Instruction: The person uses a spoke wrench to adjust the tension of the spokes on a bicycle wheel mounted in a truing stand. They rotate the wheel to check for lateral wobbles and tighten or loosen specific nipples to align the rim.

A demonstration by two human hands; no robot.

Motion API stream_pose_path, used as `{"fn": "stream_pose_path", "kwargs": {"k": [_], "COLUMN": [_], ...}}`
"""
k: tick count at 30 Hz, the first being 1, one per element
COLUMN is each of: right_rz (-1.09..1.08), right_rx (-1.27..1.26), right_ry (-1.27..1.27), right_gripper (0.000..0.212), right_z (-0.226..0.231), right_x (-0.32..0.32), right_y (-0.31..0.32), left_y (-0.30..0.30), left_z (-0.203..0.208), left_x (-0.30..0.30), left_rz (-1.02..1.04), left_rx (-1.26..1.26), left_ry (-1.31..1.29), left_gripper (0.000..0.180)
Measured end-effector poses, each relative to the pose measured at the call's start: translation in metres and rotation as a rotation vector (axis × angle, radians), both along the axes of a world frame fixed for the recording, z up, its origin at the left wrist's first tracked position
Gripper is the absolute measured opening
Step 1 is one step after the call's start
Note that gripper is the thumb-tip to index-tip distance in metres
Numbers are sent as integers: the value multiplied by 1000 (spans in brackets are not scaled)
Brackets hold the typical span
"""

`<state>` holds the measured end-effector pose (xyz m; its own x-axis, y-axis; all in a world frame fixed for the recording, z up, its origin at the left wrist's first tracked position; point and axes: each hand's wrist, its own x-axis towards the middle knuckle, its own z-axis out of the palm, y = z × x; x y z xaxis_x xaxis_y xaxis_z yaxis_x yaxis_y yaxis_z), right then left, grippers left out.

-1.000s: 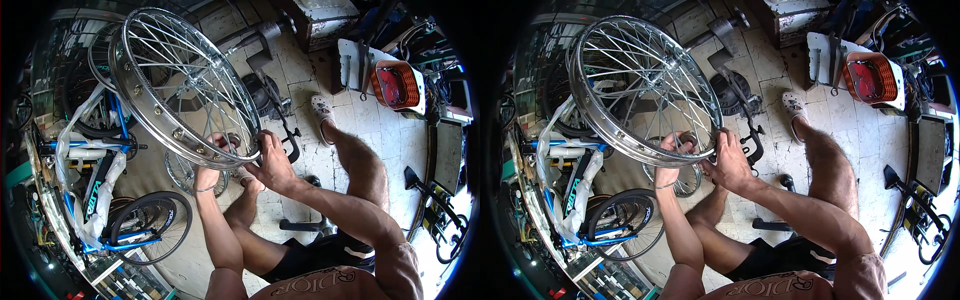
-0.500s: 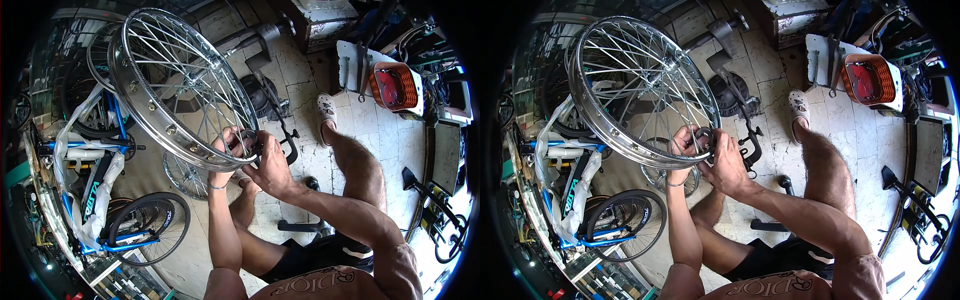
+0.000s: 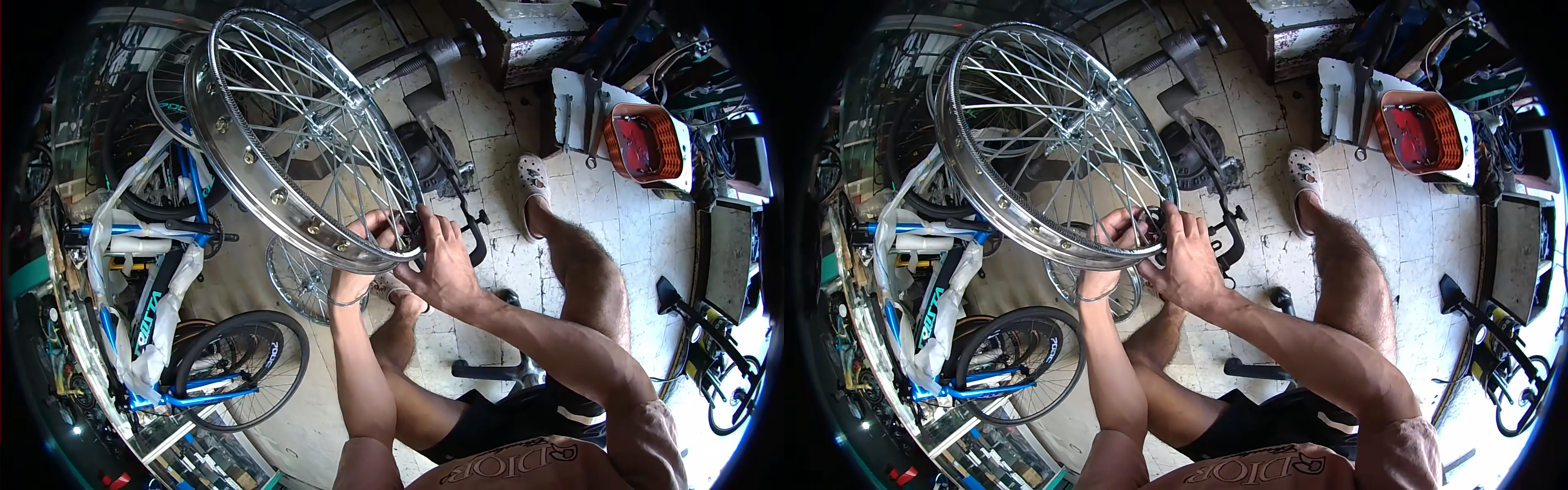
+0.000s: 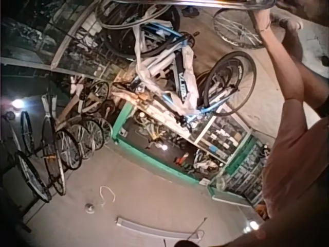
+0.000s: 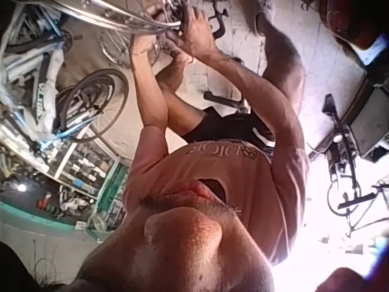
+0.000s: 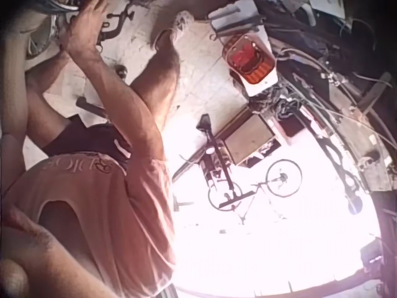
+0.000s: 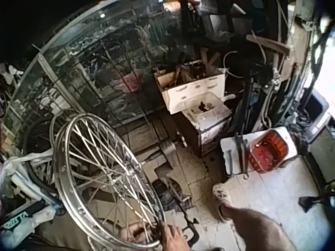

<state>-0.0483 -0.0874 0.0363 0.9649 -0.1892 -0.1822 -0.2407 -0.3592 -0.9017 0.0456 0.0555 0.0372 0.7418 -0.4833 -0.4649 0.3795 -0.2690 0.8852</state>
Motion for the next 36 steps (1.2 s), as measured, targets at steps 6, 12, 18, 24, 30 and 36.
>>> {"fn": "stream_pose_path", "kwargs": {"k": [6,12,18,24,30,36], "right_rz": [-17,-67,-40,27,1,-4], "right_rx": [59,159,102,-99,-13,73], "right_ry": [-61,-86,-90,-108,-82,-48], "right_gripper": [87,75,75,77,87,83], "right_z": [4,0,-6,-5,-2,-1], "right_x": [-3,-6,-8,-3,1,-2], "right_y": [-2,1,1,4,1,1], "left_y": [13,3,-12,11,21,7], "left_z": [0,-19,0,-7,-14,-8], "left_x": [3,-2,0,4,5,0], "left_rz": [27,97,-6,-154,-7,61], "left_rx": [-75,-138,-56,-251,69,-32], "left_ry": [-33,-88,2,117,-117,-127], "left_gripper": [25,22,53,51,36,26]}}
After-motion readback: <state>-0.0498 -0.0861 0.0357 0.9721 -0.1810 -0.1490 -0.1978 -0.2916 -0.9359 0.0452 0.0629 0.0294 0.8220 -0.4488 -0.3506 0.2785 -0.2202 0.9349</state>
